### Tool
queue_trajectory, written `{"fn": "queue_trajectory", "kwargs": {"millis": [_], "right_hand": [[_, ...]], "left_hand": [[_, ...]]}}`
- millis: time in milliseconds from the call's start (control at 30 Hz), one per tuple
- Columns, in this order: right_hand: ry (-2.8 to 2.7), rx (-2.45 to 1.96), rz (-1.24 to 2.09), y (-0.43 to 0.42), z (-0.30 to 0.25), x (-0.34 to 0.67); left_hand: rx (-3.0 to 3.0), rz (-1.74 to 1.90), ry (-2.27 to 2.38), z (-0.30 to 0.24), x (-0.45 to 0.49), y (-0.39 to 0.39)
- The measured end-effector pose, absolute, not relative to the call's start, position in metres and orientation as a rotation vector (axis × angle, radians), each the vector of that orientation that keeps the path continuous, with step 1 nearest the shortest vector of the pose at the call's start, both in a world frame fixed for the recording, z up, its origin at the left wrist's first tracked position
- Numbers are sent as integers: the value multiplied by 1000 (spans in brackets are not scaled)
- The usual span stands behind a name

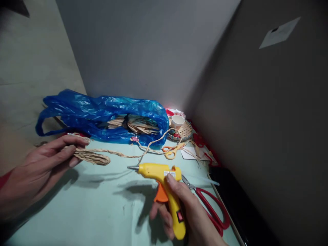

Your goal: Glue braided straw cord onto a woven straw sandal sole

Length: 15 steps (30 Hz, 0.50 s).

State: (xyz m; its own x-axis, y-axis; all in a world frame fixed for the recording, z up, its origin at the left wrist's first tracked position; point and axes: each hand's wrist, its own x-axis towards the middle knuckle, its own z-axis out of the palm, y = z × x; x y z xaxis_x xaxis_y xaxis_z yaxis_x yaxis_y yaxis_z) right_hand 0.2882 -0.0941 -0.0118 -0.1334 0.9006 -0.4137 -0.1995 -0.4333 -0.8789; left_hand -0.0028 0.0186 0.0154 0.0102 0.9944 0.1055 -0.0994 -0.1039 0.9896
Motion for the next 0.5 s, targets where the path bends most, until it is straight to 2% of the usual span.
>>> {"fn": "queue_trajectory", "kwargs": {"millis": [200, 433, 500], "right_hand": [[-957, -1425, 1788, -112, -30, 300], [-1064, -1747, 1664, -114, -28, 293], [-1338, -1809, 1372, -118, -26, 302]], "left_hand": [[1304, 1258, 1047, 18, -1, 13], [1358, 1159, 1016, 10, -1, 3], [1357, 1138, 1012, 8, 0, 2]]}}
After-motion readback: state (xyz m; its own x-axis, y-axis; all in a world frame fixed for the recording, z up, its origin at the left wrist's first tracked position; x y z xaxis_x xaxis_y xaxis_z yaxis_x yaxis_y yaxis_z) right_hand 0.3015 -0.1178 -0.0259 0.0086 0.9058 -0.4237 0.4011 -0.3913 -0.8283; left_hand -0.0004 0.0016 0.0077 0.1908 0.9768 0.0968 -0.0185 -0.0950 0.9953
